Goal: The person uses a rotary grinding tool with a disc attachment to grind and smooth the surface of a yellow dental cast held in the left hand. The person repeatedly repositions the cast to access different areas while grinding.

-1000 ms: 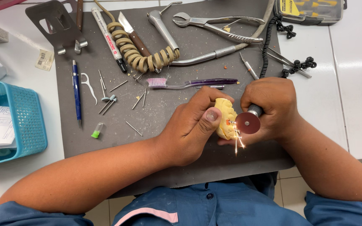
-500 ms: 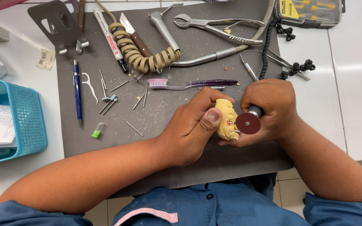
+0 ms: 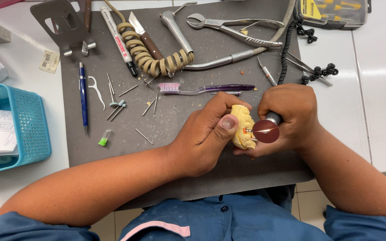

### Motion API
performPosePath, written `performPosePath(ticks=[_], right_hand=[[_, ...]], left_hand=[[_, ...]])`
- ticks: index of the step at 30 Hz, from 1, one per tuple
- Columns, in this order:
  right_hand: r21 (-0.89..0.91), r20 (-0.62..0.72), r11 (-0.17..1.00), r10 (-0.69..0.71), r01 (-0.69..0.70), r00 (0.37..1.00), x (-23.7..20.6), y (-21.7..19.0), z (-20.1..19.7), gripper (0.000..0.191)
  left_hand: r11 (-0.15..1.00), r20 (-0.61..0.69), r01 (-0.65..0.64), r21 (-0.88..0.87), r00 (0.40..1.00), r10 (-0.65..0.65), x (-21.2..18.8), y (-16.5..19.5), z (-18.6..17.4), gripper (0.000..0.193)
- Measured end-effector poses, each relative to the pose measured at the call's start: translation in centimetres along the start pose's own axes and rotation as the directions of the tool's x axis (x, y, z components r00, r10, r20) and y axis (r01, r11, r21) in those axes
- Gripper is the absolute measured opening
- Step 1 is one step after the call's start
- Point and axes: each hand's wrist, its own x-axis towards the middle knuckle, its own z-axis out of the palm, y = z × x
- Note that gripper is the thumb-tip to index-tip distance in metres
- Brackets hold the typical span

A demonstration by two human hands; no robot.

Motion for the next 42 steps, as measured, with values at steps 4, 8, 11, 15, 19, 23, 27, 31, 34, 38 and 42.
performPosePath(ticks=[4, 8, 11, 15, 19, 23, 27, 31, 34, 38, 42], right_hand=[[-0.001, -0.005, 1.0, -0.012, 0.012, 1.0, 0.0, -0.06, 0.1, 0.064], [0.008, -0.006, 1.0, -0.001, 0.001, 1.0, 0.0, -0.04, 0.01, 0.063], [0.007, -0.005, 1.0, -0.003, 0.003, 1.0, -0.05, -0.03, 0.01, 0.062], [-0.004, -0.005, 1.0, 0.005, -0.005, 1.0, -0.07, -0.06, -0.01, 0.063], [0.006, -0.01, 1.0, -0.007, 0.007, 1.0, -0.04, -0.07, 0.0, 0.063], [0.009, -0.013, 1.0, -0.008, 0.008, 1.0, -0.05, -0.09, -0.04, 0.062], [0.01, -0.023, 1.0, -0.01, 0.011, 1.0, 0.01, -0.08, 0.04, 0.061], [0.028, -0.016, 1.0, -0.007, 0.007, 1.0, 0.0, -0.2, 0.09, 0.06], [0.009, -0.017, 1.0, -0.002, 0.002, 1.0, 0.05, -0.26, -0.01, 0.061], [-0.008, -0.014, 1.0, -0.006, 0.006, 1.0, 0.11, -0.29, -0.02, 0.062], [0.013, -0.016, 1.0, 0.001, 0.0, 1.0, 0.1, -0.31, -0.05, 0.062]], left_hand=[[1.0, 0.005, 0.011, 0.002, 1.0, -0.011, -0.02, -0.02, -0.02, 0.051], [1.0, 0.005, 0.003, -0.005, 1.0, -0.003, 0.01, -0.03, 0.09, 0.051], [1.0, 0.0, 0.008, 0.007, 1.0, -0.008, -0.02, -0.05, 0.13, 0.05], [1.0, -0.002, 0.006, -0.002, 1.0, -0.006, -0.02, -0.06, 0.1, 0.05], [1.0, -0.002, 0.011, 0.002, 1.0, -0.011, -0.04, -0.02, 0.13, 0.05], [1.0, 0.002, 0.007, 0.001, 1.0, -0.007, -0.05, 0.01, 0.09, 0.05], [1.0, 0.003, 0.007, 0.001, 1.0, -0.007, -0.04, 0.02, 0.12, 0.049], [1.0, 0.002, 0.014, -0.001, 1.0, -0.014, -0.1, 0.02, 0.13, 0.05], [1.0, 0.004, 0.004, -0.007, 1.0, -0.004, -0.1, 0.01, 0.05, 0.05], [1.0, 0.003, 0.015, -0.011, 1.0, -0.015, -0.12, 0.02, 0.11, 0.05], [1.0, 0.008, 0.0, -0.011, 1.0, 0.0, -0.22, 0.04, 0.05, 0.05]])
